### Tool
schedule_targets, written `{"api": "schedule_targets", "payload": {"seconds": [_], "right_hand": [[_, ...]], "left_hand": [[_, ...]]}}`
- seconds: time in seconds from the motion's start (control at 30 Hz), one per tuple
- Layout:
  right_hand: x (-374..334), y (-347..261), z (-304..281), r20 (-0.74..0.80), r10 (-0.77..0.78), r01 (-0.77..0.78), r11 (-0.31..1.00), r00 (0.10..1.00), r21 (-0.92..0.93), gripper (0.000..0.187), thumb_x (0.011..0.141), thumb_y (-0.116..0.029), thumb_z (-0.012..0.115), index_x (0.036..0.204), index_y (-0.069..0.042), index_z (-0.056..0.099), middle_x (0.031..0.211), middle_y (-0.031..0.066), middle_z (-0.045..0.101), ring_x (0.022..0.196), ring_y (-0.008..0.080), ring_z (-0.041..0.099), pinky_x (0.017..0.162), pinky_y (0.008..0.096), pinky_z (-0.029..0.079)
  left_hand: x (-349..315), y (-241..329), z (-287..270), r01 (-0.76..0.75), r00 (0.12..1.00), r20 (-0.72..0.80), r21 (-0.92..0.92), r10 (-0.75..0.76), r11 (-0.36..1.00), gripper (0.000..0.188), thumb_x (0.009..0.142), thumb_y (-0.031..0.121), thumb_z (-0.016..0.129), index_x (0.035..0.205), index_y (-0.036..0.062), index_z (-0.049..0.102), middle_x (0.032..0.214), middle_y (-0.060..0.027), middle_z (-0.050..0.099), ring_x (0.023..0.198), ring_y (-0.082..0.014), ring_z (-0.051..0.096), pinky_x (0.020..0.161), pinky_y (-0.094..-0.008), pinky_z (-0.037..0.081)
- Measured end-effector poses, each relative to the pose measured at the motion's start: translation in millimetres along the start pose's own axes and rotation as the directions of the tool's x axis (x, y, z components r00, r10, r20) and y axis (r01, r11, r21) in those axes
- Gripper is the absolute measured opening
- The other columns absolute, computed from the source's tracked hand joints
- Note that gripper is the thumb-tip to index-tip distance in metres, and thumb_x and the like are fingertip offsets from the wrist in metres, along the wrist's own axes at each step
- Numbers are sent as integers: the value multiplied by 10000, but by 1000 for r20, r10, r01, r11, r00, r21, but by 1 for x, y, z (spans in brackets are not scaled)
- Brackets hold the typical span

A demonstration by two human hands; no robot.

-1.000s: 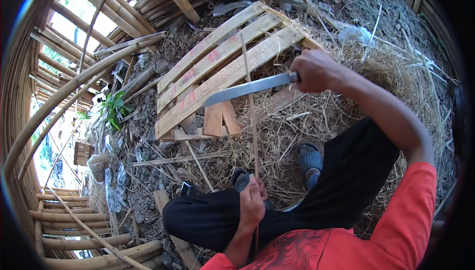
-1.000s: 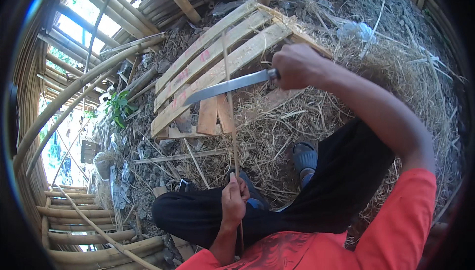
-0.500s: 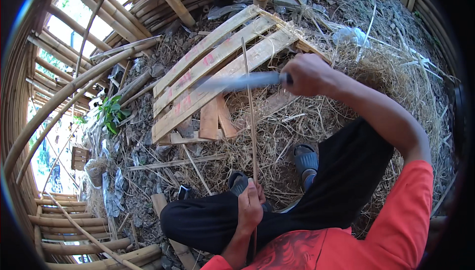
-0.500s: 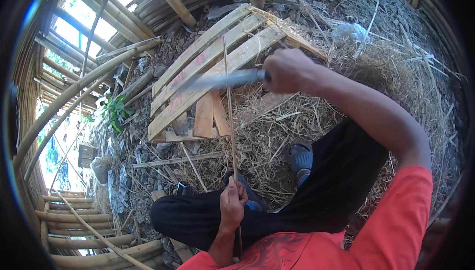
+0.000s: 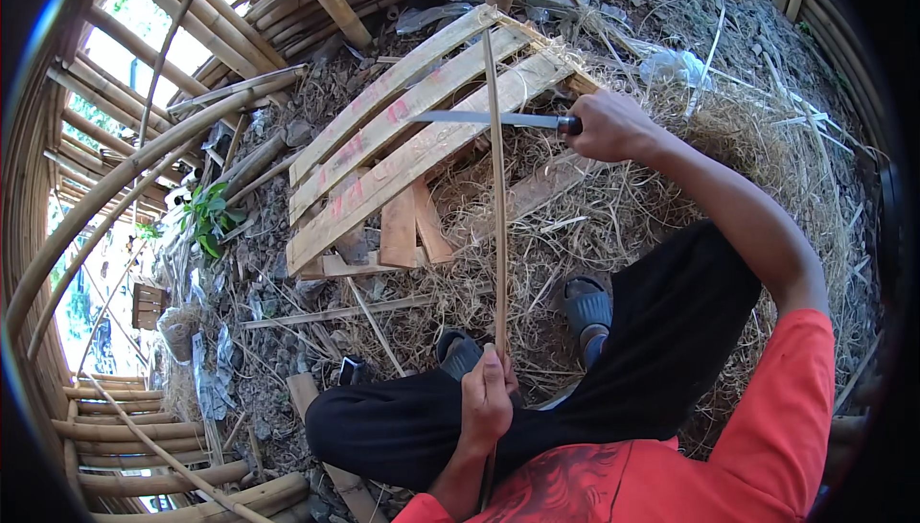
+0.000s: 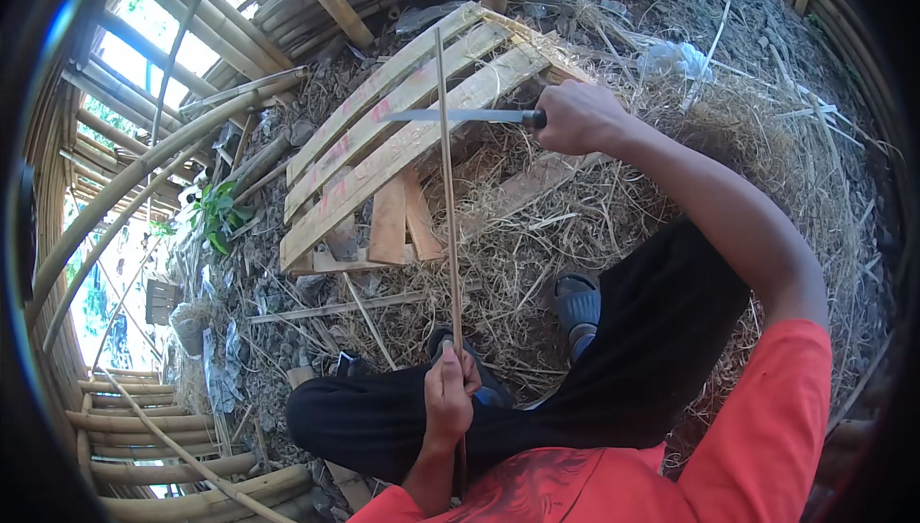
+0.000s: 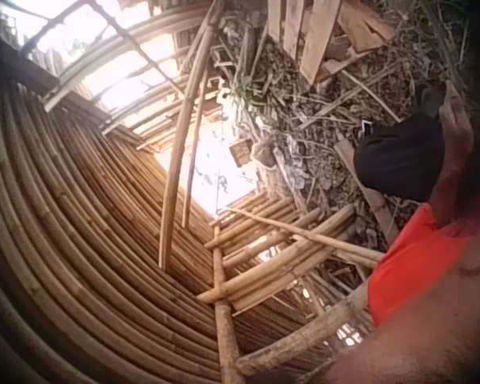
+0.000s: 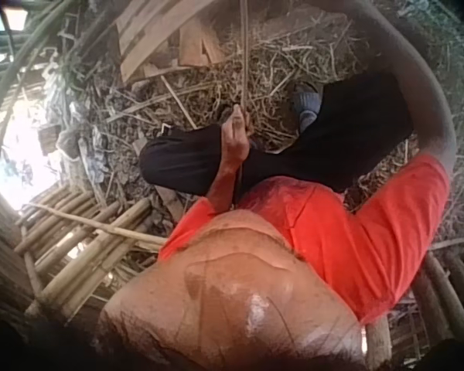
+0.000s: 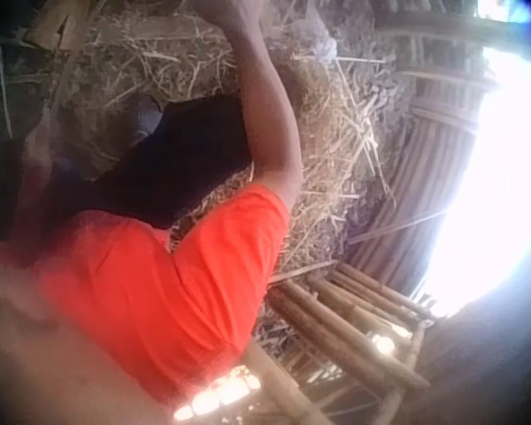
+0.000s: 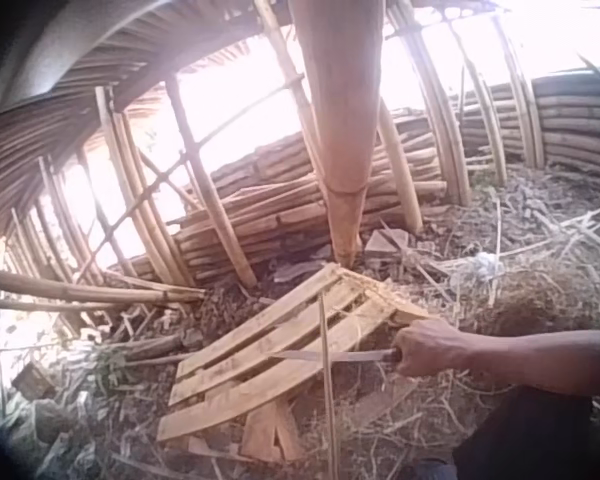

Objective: The person is sharpening a bamboo strip using a large knife by repeatedly scraping the edge of the strip while holding it by hand.

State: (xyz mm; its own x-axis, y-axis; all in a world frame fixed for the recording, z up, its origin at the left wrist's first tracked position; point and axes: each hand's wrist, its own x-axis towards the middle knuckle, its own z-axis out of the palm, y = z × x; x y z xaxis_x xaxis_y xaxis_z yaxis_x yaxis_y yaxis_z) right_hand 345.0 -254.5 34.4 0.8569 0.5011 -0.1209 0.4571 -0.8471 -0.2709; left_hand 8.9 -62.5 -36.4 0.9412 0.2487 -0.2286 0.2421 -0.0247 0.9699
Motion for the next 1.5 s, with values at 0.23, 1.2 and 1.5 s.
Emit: {"api": "schedule_targets", "payload": {"seconds": [0.23,1.2,1.5], "right_hand": [[5,15,4,-199,230,-70,803,953,592,249,869,-222,641,786,11,666,642,88,642,598,181,624,579,384,487],[-22,-82,41,42,-391,394,912,919,-112,108,727,-193,681,692,-91,690,591,120,633,567,322,655,592,447,539],[-6,-64,29,-124,-317,308,948,940,-84,139,731,-196,657,690,-70,698,638,150,658,625,361,668,639,463,541]], "left_hand": [[18,4,-15,68,991,-115,-30,-71,997,420,1103,339,351,843,54,518,622,38,423,545,-47,387,492,-239,308],[43,15,-27,137,979,-110,-250,-169,958,478,1094,471,307,831,104,465,555,36,391,456,-37,318,415,-216,229],[42,19,-25,141,982,-92,-248,-168,959,451,1105,414,332,809,97,455,591,32,397,509,-44,354,472,-225,277]]}}
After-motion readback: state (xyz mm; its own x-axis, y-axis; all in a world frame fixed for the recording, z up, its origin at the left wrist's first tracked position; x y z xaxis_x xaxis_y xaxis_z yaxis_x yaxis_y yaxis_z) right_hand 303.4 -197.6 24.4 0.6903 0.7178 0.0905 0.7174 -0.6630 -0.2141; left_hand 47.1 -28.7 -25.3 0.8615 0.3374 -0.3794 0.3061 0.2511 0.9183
